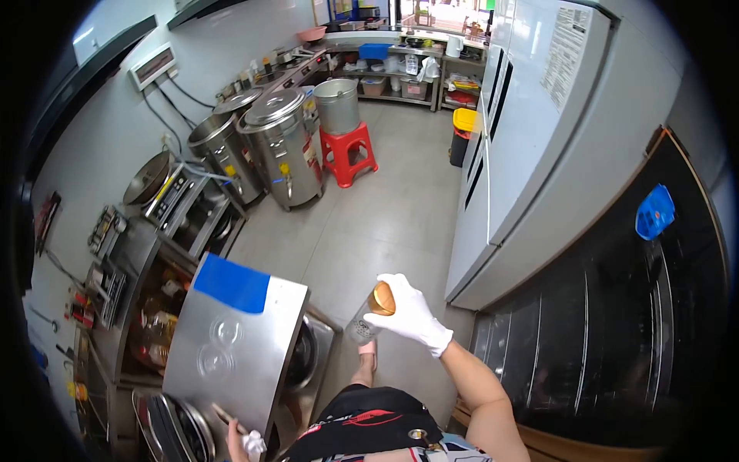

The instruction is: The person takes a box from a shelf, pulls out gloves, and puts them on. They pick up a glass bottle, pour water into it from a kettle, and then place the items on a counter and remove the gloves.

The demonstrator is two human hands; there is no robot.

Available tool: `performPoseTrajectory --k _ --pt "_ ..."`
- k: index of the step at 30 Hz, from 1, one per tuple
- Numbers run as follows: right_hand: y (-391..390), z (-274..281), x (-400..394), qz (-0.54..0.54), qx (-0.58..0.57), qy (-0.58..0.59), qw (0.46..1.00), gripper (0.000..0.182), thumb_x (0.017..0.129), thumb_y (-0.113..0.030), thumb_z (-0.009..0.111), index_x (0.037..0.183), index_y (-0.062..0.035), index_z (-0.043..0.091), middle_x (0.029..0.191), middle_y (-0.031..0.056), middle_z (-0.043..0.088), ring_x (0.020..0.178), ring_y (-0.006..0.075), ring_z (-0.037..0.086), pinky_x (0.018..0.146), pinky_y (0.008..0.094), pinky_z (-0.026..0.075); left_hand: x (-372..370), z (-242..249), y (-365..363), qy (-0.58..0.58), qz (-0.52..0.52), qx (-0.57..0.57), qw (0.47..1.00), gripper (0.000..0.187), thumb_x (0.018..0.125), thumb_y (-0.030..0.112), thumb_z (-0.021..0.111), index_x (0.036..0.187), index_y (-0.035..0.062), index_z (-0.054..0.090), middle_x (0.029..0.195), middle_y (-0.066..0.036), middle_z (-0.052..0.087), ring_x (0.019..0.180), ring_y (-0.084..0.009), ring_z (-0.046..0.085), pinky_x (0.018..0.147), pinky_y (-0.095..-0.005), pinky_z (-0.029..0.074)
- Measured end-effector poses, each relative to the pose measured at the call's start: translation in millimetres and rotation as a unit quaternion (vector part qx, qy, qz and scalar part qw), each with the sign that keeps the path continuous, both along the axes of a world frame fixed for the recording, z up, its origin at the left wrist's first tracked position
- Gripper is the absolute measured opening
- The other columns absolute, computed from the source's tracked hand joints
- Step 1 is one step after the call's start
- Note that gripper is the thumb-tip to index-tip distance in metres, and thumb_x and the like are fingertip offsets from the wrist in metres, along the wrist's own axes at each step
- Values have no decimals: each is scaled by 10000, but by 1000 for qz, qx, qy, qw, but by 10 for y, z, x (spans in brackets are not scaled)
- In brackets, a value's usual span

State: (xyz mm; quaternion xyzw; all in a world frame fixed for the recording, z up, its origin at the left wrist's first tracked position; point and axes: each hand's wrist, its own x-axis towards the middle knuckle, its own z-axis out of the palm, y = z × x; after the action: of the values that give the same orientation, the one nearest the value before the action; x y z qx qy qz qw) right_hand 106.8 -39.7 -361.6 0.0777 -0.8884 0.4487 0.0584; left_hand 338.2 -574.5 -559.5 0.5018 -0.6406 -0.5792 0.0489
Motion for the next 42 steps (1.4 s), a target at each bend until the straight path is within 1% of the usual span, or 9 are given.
performPoseTrajectory --k 5,17,21,23,24,28,35,38,42 --pt "271 3 -1383 -27 -26 -8 999 689 682 -297 833 1238 -81 488 1098 139 579 1007 290 608 878 371 494 -1456 546 386 110 -84 54 989 507 713 416 713 929 -37 638 813 -112 654 639 -198 632 545 -335 502" --pt "1830 105 -4212 -152 -51 7 987 692 673 -322 839 1210 -48 500 1133 150 576 1013 314 610 876 386 499 -5882 1548 2277 394 -224 182 873 614 720 436 711 1094 -34 585 975 -136 649 738 -203 645 588 -329 530" --pt "2496 -41 -5262 -160 -9 28 987 680 669 -293 844 1204 -49 504 1096 143 572 1001 302 604 866 371 491 -7292 1418 3302 347 -276 218 869 785 712 483 711 1252 -32 464 1138 -143 597 873 -213 633 687 -327 552" --pt "2791 -48 -5811 -159 11 -9 987 690 672 -331 837 1209 -58 500 1116 150 559 1011 332 602 865 389 492 -7832 1605 3898 257 -287 241 891 776 701 498 716 1215 -43 503 1072 -137 618 840 -210 635 714 -317 547" --pt "2923 -52 -6082 -161 10 -10 987 690 672 -331 837 1209 -58 500 1116 150 559 1011 332 602 865 389 492 -8222 1057 3825 257 -281 276 882 747 692 513 716 1152 -52 553 979 -117 627 767 -196 634 631 -303 538" --pt "3512 -45 -7200 -144 26 -28 989 704 676 -383 816 1221 -82 487 1129 156 545 1019 370 593 865 425 496 -9421 683 4245 180 -386 193 884 706 688 534 693 1057 -63 618 847 -81 616 734 -171 610 613 -279 493" --pt "4577 -190 -9189 -207 34 34 977 699 668 -378 815 1207 -74 490 1092 160 542 972 375 602 818 431 513 -11778 885 5555 127 -451 149 871 689 724 483 667 1109 -83 594 906 -100 616 785 -176 592 679 -294 477" --pt "5050 -124 -9951 -279 32 34 959 675 656 -317 837 1179 -47 506 1067 156 557 965 348 607 822 407 508 -13057 794 6183 116 -443 86 885 712 780 379 654 1274 -96 462 1061 -125 558 950 -175 534 776 -319 453" --pt "5833 57 -10805 -373 59 34 926 659 645 -263 845 1167 -36 514 1084 148 567 994 327 603 859 395 496 -14717 1152 7434 84 -577 120 803 594 812 374 658 1158 -97 549 869 -75 583 788 -148 541 690 -287 446"
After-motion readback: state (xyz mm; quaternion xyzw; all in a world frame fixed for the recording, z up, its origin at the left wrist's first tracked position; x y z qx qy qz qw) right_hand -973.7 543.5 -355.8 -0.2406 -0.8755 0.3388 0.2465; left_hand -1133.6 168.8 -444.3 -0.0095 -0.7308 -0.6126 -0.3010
